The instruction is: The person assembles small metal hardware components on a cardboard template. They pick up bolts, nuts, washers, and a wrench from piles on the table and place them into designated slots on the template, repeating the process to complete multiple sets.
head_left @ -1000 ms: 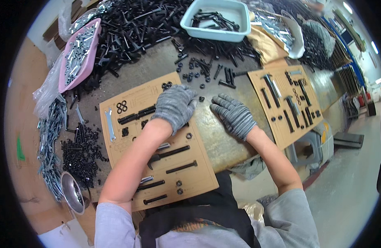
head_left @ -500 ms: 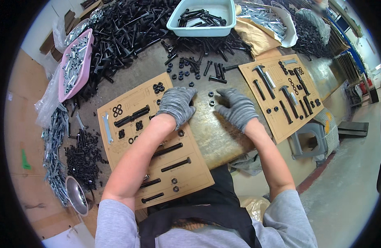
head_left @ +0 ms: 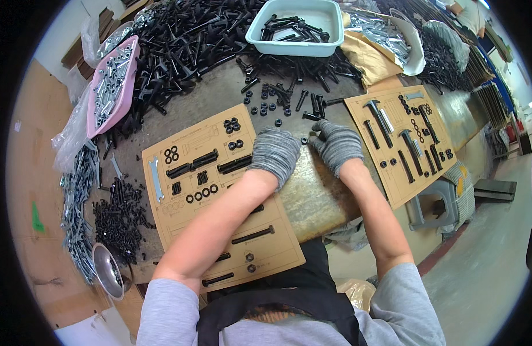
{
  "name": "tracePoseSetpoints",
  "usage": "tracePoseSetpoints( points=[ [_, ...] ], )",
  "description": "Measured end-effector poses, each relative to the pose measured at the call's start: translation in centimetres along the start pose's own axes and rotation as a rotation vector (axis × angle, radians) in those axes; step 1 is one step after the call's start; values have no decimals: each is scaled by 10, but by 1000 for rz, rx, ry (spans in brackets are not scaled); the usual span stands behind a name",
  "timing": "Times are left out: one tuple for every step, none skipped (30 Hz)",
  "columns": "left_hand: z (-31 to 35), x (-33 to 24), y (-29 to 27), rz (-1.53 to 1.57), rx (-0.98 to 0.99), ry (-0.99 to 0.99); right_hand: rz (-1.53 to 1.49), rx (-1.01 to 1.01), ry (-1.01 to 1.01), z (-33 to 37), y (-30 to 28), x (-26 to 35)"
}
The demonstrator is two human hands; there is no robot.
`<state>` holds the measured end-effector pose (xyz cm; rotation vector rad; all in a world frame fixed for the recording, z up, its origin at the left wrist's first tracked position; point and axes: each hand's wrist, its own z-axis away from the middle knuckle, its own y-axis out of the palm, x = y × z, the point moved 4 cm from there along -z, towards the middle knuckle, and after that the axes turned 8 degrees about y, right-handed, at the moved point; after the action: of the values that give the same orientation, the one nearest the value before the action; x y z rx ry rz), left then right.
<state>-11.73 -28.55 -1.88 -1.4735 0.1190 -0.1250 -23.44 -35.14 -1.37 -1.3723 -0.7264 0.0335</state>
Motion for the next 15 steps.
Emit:
tracePoseSetpoints(
  points=[
    [-1, -2, 2, -50, -11, 12, 90, 8, 7, -8, -2, 2],
    [1, -1, 6, -28, 0, 30, 106, 22, -88, -20, -1, 10],
    [2, -1, 1, 29, -34, 16, 50, 11, -184, -31, 5, 11],
    [5, -1, -3, 86, -70, 4, 38, 20, -327, -40, 12, 19],
    [8, 0, -7, 145, -105, -7, 27, 29, -470, -47, 17, 26],
    [17, 3, -12, 117, -86, -29, 51, 57, -535, -54, 22, 29],
    [21, 5, -18, 98, -77, -38, 77, 85, -592, -56, 26, 31],
    [24, 7, -25, 79, -69, -45, 104, 114, -647, -56, 29, 31],
    [29, 11, -27, 61, -60, -64, 114, 154, -622, -53, 33, 29],
    [32, 15, -27, 89, -39, -91, 131, 192, -601, -47, 30, 25],
    [32, 17, -28, 96, -29, -97, 149, 229, -578, -40, 26, 20],
    [32, 18, -31, 107, -21, -103, 161, 226, -615, -27, 9, 21],
    [28, 18, -33, 119, -14, -97, 125, 199, -582, -20, 4, 11],
    [24, 15, -33, 159, 40, -73, 89, 171, -549, -14, -1, 0],
    [21, 14, -31, 195, 44, -51, 48, 143, -524, -9, -6, -5]
  ],
)
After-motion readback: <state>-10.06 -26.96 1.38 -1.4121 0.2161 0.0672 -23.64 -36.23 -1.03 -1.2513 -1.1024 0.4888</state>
